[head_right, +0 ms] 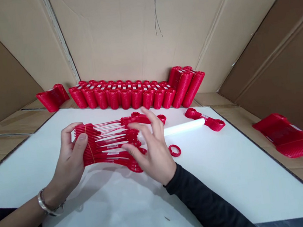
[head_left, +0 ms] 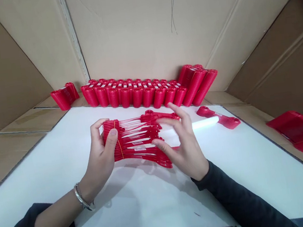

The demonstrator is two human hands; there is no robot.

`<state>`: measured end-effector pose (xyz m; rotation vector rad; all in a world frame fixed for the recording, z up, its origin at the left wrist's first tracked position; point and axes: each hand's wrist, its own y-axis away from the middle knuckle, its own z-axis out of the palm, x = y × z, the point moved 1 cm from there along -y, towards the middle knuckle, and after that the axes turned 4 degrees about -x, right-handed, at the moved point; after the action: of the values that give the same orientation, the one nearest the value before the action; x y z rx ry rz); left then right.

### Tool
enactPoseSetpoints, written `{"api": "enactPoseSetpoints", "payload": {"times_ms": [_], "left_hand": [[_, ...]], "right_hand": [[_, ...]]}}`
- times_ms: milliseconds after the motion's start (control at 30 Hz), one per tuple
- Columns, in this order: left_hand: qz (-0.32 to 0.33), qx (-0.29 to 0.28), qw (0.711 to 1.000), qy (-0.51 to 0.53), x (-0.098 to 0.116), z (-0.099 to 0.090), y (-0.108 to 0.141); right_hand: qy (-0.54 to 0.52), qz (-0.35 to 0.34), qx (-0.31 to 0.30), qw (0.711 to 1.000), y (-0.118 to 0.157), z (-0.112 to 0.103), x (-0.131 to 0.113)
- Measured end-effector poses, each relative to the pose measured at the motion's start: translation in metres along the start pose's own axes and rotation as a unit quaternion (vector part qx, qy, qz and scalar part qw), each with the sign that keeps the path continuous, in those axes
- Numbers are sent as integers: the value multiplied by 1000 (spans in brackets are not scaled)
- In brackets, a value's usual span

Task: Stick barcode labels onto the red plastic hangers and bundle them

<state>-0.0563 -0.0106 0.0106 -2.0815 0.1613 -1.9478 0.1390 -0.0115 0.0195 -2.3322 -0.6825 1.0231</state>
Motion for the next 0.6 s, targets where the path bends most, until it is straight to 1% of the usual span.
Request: {"api": "enactPoseSetpoints", "payload": {"times_ms": [33, 67, 133, 167, 233, 367, 433, 467, 533, 600], "left_hand": [[6, 13, 1000, -2, -1, 0, 0], [10, 20, 1000, -2, -2, -1, 0], [17, 20, 1000, 1, -3, 0, 0], [20, 16, 1000, 2, -4, 0, 1], [28, 4, 1000, 3, -5, 1, 2], [36, -24, 999, 8, -7, 1, 4], [37, -35, 999, 12, -8, 1, 5], [38, -38, 998, 14, -8, 1, 5], [43, -39, 998, 13, -8, 0, 5], [52, -30, 998, 7, -9, -1, 4]], "right_hand": [[-60, 57, 18, 996, 0, 2, 4], [-126, 115, 21, 985, 0, 6, 7], [-246, 213, 7, 946, 0, 14, 10], [-287, 246, 3, 926, 0, 17, 10], [-333, 283, 8, 899, -1, 21, 9], [-413, 304, 27, 858, -3, 23, 9], [-456, 298, 20, 838, -4, 24, 13], [-469, 287, 17, 835, -4, 24, 14], [-470, 255, 20, 845, -6, 24, 16], [-434, 223, 31, 873, -6, 23, 15]]}}
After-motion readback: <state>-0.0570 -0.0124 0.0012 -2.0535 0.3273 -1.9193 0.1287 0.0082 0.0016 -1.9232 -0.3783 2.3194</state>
